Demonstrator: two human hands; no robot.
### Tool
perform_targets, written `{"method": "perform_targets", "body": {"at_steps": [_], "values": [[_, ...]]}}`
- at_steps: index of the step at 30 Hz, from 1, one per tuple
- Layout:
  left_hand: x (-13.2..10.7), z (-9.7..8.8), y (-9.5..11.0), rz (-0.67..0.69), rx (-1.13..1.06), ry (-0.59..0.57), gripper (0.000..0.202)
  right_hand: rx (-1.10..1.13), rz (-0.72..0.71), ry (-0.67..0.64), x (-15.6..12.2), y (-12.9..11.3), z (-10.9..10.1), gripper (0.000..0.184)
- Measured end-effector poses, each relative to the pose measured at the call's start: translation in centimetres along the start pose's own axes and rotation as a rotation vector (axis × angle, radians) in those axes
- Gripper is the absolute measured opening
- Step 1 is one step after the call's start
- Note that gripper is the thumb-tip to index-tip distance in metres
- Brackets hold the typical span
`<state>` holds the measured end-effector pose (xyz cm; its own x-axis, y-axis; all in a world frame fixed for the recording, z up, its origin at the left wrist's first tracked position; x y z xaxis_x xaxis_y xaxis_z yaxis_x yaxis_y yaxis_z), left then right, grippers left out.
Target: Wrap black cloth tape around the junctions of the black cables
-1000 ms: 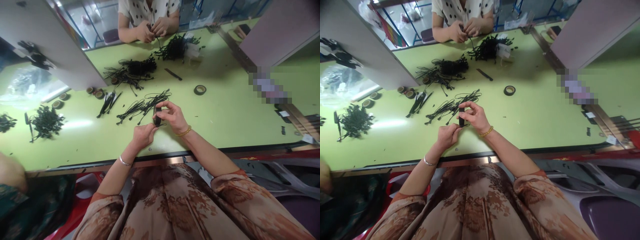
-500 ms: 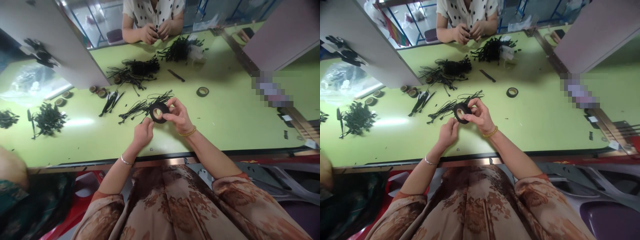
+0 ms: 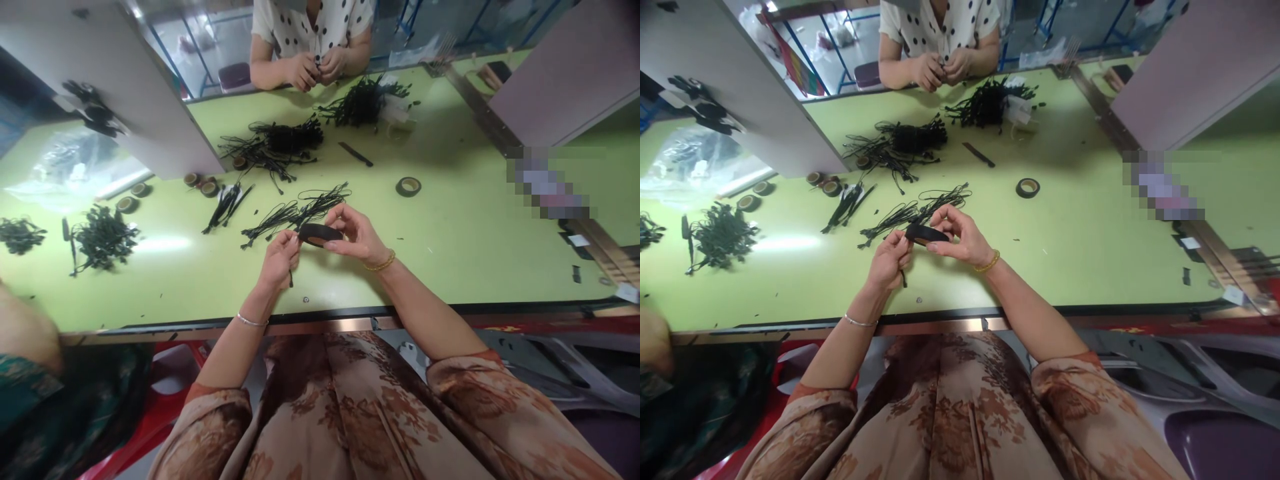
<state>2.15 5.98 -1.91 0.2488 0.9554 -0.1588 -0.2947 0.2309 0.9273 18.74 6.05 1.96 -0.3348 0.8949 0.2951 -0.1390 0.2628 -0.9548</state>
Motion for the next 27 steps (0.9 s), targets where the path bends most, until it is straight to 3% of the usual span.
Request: {"method": "perform_targets", "body": {"at_steps": [5,9,13,20,27], "values": [[-0.3,0.0,0.7,-0.106,-0.166,-0.014,0.039,-0.228,-0.123,-0.096,0.0,-0.7,0.7,0.034],[-0.4,-0.1,1.0,-0.071,-0.152,0.015,0.042,-0.339,-0.139,-0.103,0.1,-0.8,0.9,0.034],[-0.3,-0.4,0.8,0.057,0.033,0.064,0.043,-0.401,-0.142,-0.09,0.1,-0.5,0.9,0.034],[-1.2,-0.8,2.1,0.479,0.665,0.213,0.033,-0.398,-0.023,-0.045,0.1,0.8,1.6,0.036],[-1.7,0.0,2.0,0.506,0.876,0.169,0.029,-0.181,0.152,0.032,0.2,1.6,1.6,0.038]]}}
Point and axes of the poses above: each hand's wrist, its own x-axis towards the middle knuckle, its own z-axis out of the palm, y = z × x, the point moved 5 cm from there along x, towards the middle knuckle, and after that the axes turned 1 degree about -y, right-handed, at the moved point
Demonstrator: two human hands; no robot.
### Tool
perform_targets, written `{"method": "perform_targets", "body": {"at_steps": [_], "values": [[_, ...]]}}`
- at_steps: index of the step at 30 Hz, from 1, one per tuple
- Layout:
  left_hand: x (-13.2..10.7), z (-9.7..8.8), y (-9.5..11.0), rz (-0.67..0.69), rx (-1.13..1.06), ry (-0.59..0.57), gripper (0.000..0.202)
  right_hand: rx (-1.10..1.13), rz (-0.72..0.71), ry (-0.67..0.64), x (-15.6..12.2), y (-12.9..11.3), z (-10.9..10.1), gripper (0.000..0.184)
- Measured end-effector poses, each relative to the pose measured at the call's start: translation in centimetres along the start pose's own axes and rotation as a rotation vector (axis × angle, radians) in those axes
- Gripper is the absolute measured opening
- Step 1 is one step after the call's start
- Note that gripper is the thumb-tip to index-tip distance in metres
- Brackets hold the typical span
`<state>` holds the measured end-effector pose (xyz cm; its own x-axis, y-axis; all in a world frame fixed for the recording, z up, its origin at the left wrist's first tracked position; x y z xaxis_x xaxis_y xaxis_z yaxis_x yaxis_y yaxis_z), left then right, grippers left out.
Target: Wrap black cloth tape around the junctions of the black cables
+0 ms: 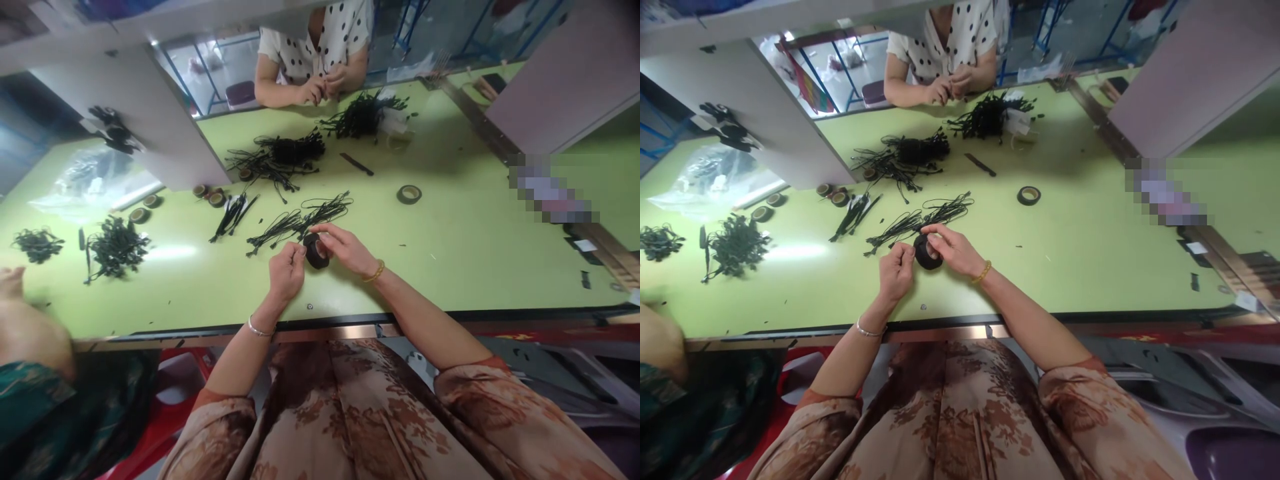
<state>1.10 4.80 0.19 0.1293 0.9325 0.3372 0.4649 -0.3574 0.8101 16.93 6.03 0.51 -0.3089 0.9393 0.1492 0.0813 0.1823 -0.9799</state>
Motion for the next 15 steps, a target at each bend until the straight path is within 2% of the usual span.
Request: {"method": "perform_targets", "body": {"at_steps": [3,8,12,15], "values": [[-0.2,0.1,0.2,-0.005,0.004,-0.005,0.025,0.119,0.05,-0.021,0.3,0.3,0.2,0.041],[-0.6,0.4,0.5,0.008,0.012,-0.037,0.021,0.321,0.166,0.039,0.6,0.9,0.2,0.042],[-0.7,1.2,0.7,0.106,0.104,-0.135,0.02,0.445,0.259,0.124,0.2,1.2,0.4,0.038],[-0.7,1.6,0.8,0.174,0.174,-0.187,0.022,0.52,0.242,0.188,0.0,1.0,0.2,0.042]]}}
Point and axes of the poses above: each hand's wrist, its own x-axis towards the middle knuckle, its own z-axis out of the palm, y = z × x, the point moved 5 cm from there along x, towards the middle knuckle, and after that the axes turned 1 degree about -y, right-handed, at the moved point
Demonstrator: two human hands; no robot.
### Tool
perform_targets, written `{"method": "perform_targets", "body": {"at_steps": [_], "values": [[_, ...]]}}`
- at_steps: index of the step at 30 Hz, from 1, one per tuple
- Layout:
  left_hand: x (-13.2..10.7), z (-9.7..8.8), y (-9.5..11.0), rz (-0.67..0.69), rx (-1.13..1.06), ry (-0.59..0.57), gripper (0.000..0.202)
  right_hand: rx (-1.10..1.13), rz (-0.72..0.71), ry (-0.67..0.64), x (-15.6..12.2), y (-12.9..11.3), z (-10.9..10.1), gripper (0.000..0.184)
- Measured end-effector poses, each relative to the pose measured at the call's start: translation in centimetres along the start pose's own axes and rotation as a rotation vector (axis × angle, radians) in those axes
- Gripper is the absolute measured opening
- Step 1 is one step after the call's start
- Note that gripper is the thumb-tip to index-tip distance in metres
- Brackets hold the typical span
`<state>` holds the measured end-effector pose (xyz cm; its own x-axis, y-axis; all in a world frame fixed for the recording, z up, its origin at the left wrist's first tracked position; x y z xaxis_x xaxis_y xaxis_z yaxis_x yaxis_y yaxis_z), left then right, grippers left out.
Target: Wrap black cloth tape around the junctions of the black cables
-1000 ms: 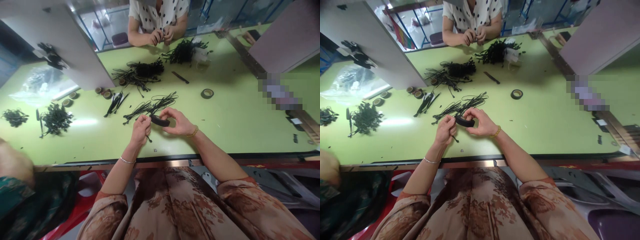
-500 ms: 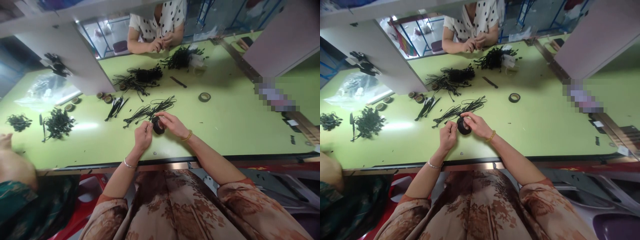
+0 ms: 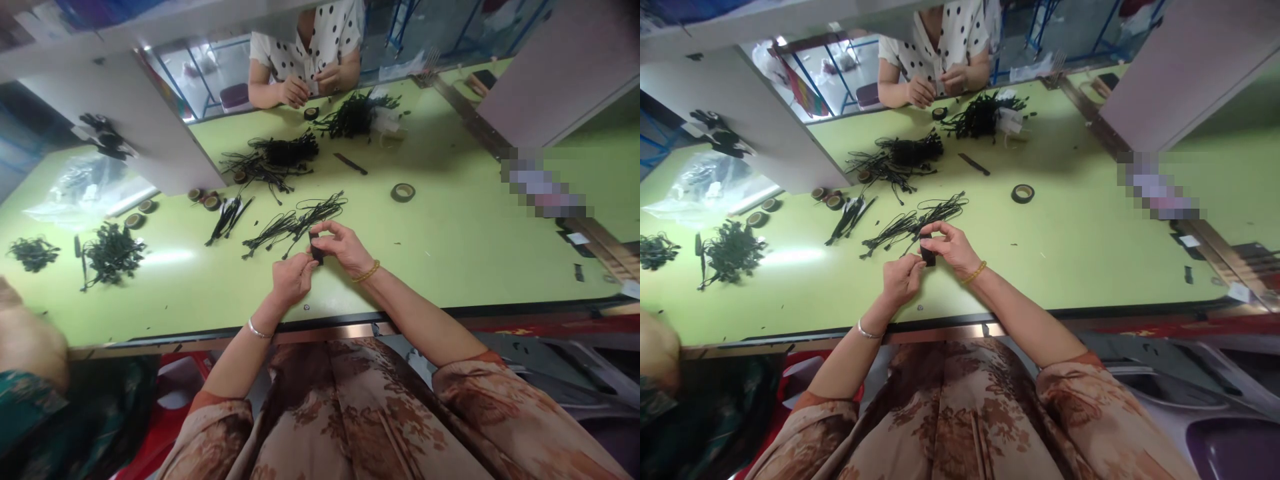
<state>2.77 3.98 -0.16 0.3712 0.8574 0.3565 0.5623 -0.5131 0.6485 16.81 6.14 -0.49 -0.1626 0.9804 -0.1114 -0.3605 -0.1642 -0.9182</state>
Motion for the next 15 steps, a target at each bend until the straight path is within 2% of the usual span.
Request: {"method": "perform_targets", "body": {"at_steps": [7,15], "values": [[0.1,0.3,0.0,0.082,0.113,-0.071,0.027,0.002,-0.188,-0.062,-0.6,-1.5,0.0,0.047],[0.0,0.9,-0.4,-0.02,0.251,-0.125,0.018,-0.109,-0.298,-0.186,-1.3,-2.4,0.4,0.052]]}}
Point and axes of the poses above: each hand's wrist, its own x-axis towards the middle knuckle, its own z-axis out of the palm, y = z × x, the point moved 5 cm from there along x, towards the middle knuckle, and after that the axes turned 1 degree about -y, right-handed, at the moved point
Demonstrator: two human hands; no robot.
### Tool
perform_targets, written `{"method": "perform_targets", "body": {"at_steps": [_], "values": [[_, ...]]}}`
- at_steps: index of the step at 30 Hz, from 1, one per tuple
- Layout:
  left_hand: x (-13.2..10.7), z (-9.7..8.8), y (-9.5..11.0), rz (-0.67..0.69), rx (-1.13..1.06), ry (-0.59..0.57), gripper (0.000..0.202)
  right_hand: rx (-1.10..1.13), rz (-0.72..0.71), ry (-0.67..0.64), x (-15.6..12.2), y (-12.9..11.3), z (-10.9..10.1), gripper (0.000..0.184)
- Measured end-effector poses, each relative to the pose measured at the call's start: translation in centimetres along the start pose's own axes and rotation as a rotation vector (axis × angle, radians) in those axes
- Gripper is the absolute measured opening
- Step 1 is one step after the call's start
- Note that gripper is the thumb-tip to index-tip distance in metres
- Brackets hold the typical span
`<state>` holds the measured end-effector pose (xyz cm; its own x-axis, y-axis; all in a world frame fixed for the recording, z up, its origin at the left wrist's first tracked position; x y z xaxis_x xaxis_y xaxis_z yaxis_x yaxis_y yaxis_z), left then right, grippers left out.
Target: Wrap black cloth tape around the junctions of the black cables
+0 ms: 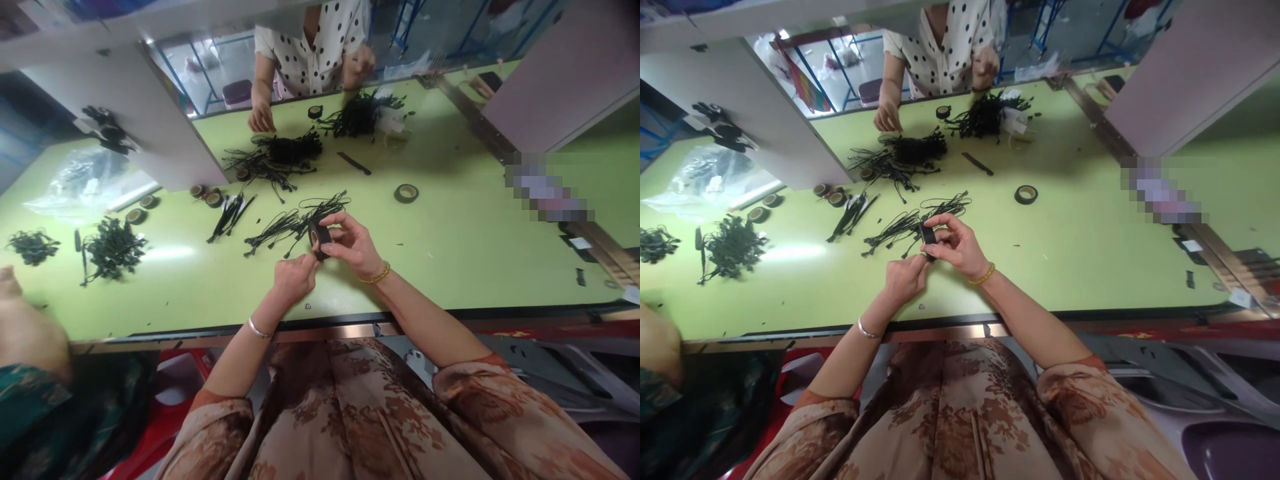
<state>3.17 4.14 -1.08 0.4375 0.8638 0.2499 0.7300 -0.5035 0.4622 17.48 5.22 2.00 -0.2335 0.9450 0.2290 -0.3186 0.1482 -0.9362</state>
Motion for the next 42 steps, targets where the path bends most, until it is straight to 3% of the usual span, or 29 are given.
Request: {"method": "perform_targets", "body": {"at_steps": [5,10,17,21,28,42], "values": [[0.0,0.2,-0.6,-0.144,0.014,0.046,0.013,-0.06,-0.066,-0.074,-0.4,-1.0,0.2,0.054],[0.0,-0.5,-1.5,-0.237,-0.187,0.186,0.014,-0.157,-0.049,-0.103,-0.6,-1.6,0.1,0.052],[-0.1,-2.0,-1.4,-0.19,-0.364,0.334,0.007,-0.478,-0.018,-0.041,-0.3,-0.9,0.2,0.041],[-0.2,-2.1,-0.9,-0.196,-0.448,0.315,0.009,-0.51,0.106,-0.014,-0.1,-0.2,-0.1,0.044],[-0.6,-2.4,0.0,-0.167,-0.487,0.323,0.016,-0.308,0.277,-0.169,0.0,0.6,0.3,0.029],[-0.3,-1.8,0.1,-0.2,-0.757,0.244,0.021,-0.562,0.184,-0.142,-0.1,1.0,0.6,0.03]]}}
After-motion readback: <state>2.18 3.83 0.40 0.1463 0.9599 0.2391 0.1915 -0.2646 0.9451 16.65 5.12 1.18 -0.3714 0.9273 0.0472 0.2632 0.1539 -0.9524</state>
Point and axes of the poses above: each hand's wrist, its own x-axis towards the middle knuckle, its own z-axis out of the palm, y = z × x, the point moved 5 cm from there along x, towards the middle knuckle, and after that the axes turned 1 degree about -y, right-handed, at the moved point
